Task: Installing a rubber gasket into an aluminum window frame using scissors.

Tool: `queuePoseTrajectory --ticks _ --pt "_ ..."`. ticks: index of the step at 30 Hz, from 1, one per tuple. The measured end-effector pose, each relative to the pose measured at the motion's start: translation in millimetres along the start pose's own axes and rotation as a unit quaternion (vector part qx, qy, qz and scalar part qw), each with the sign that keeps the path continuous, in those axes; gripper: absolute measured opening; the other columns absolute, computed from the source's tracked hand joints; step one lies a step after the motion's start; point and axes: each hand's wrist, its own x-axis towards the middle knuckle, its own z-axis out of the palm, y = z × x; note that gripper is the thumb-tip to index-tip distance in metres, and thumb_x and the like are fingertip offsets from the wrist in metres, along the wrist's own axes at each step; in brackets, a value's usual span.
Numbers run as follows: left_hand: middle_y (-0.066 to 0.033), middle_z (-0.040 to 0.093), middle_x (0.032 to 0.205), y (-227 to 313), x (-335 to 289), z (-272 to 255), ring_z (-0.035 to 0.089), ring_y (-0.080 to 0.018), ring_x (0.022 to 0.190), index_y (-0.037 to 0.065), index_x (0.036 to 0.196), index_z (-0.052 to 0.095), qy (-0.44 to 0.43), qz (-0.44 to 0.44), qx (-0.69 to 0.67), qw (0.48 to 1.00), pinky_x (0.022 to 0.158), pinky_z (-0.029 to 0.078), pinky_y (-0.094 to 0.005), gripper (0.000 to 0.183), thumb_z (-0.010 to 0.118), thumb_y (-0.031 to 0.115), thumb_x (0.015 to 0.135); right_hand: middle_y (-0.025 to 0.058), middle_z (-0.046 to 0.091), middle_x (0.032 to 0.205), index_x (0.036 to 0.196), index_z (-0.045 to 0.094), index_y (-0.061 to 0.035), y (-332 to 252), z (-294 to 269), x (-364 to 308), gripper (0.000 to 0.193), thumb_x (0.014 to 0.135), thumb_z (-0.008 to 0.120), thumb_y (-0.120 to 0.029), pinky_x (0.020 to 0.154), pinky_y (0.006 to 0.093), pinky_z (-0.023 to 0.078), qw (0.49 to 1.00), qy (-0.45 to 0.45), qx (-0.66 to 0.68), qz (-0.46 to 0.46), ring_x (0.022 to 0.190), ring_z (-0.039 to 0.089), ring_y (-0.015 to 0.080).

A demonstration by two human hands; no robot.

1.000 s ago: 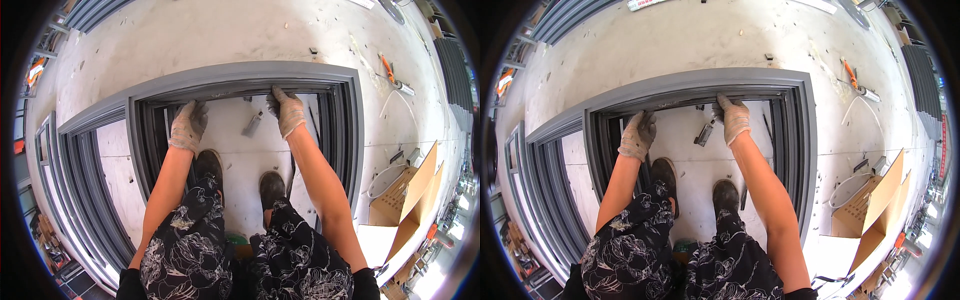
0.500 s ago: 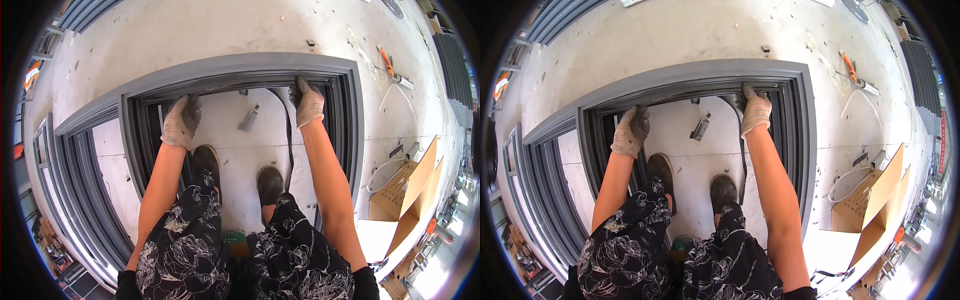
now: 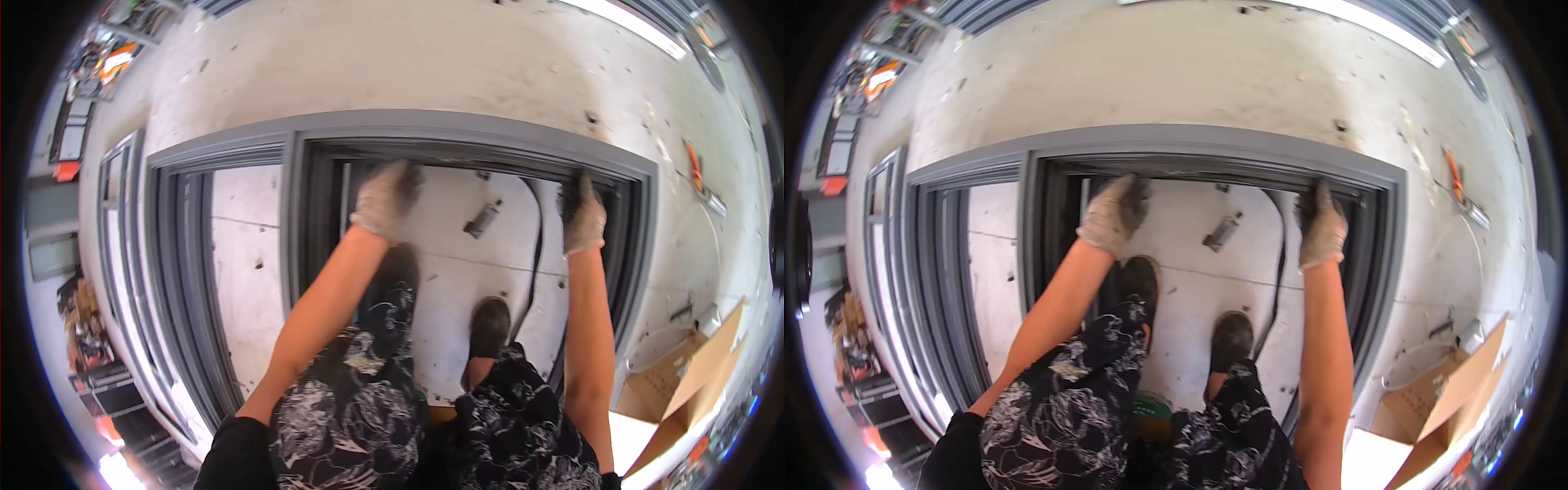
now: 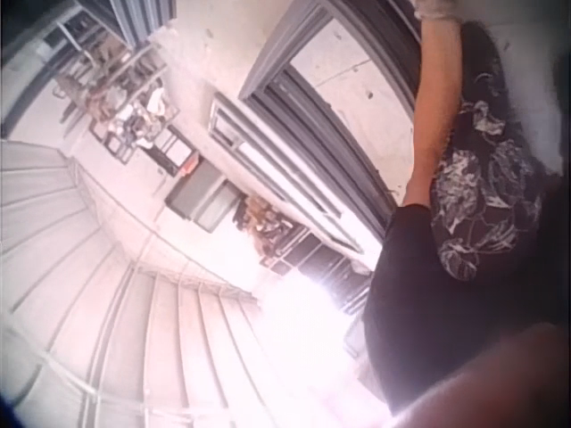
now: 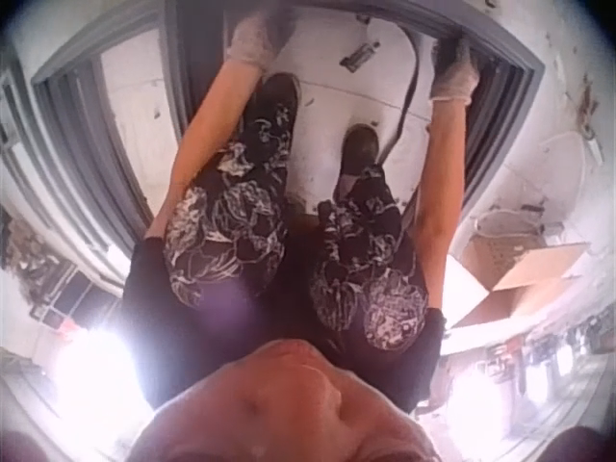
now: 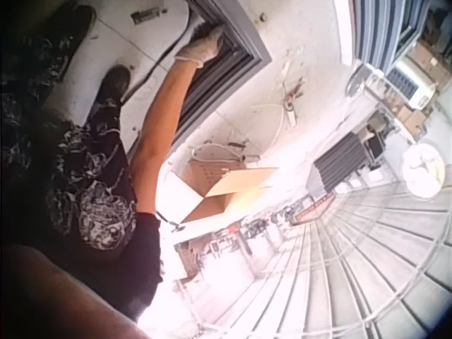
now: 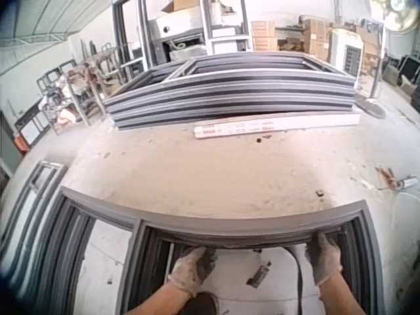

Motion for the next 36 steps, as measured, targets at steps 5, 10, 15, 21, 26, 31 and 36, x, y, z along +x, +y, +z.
queuePoseTrajectory --ticks 5,10,15,21,26,31,36 --pt "-0.0097 0.062 0.098 100.5 -35.5 35.8 0.058 -0.0198 0.086 0.006 0.104 0.056 0.1 -0.165 -0.182 0.964 0.072 0.047 -0.0312 0.035 0.063 0.032 0.083 0.0041 0.061 0.068 0.091 0.063 0.0005 -39.4 19.2 -14.5 0.025 0.079 0.069 -0.021 0.052 0.0235 0.042 0.95 0.027 0.231 0.206 0.053 0.051 0.0119" --pt "-0.0106 0.063 0.091 103.2 -21.6 28.1 0.06 -0.0186 0.077 0.003 0.098 0.056 0.128 -0.214 -0.142 0.958 0.064 0.049 -0.0293 0.036 0.063 0.035 0.083 0.0037 0.059 0.066 0.082 0.062 -0.0049 -37.0 18.7 -14.0 0.027 0.079 0.069 -0.031 0.049 0.0224 0.037 0.961 0.005 0.185 0.207 0.052 0.049 0.0113" --pt "-0.0108 0.064 0.078 112.6 -20.4 18.8 0.06 -0.0179 0.065 0.003 0.089 0.059 0.136 -0.199 -0.095 0.966 0.055 0.048 -0.0261 0.031 0.059 0.033 0.085 0.0038 0.061 0.068 0.085 0.064 -0.0051 -36.6 19.7 -14.6 0.028 0.079 0.069 -0.032 0.051 0.0237 0.04 0.948 -0.007 0.222 0.226 0.055 0.052 0.0119" --pt "-0.0107 0.065 0.086 117.7 -30.0 3.5 0.06 -0.0199 0.073 0.005 0.095 0.057 0.211 -0.136 -0.16 0.955 0.062 0.049 -0.0283 0.031 0.048 0.034 0.091 0.0034 0.061 0.07 0.086 0.061 -0.01 -48.5 40.6 -33.4 0.027 0.079 0.071 -0.033 0.05 0.0217 0.042 0.929 -0.047 0.253 0.266 0.057 0.055 0.0122" --pt "-0.011 0.064 0.094 110.6 -25.4 10.4 0.06 -0.0223 0.082 0.006 0.106 0.052 0.251 -0.113 -0.245 0.93 0.07 0.049 -0.0323 0.037 0.046 0.04 0.093 0.0036 0.062 0.078 0.096 0.06 -0.0069 -57.9 76.9 -58.2 0.024 0.079 0.069 -0.021 0.055 0.0235 0.046 0.917 -0.179 0.231 0.273 0.062 0.057 0.0132" --pt "-0.0085 0.064 0.094 112.5 -17.4 15.2 0.06 -0.0201 0.081 0.007 0.102 0.054 0.308 -0.134 -0.26 0.905 0.065 0.047 -0.029 0.037 0.047 0.042 0.093 0.0035 0.062 0.078 0.096 0.06 -0.0062 -64.0 102.4 -67.2 0.024 0.078 0.07 -0.02 0.056 0.024 0.047 0.908 -0.181 0.238 0.295 0.063 0.057 0.0135" --pt "-0.0062 0.064 0.093 108.3 -10.3 19.5 0.06 -0.0163 0.081 0.008 0.096 0.056 0.332 -0.155 -0.237 0.9 0.061 0.045 -0.0273 0.035 0.046 0.042 0.093 0.0032 0.062 0.073 0.088 0.061 -0.0063 -61.9 109.8 -64.6 0.019 0.078 0.07 -0.019 0.052 0.024 0.047 0.92 -0.151 0.221 0.287 0.057 0.056 0.0135"
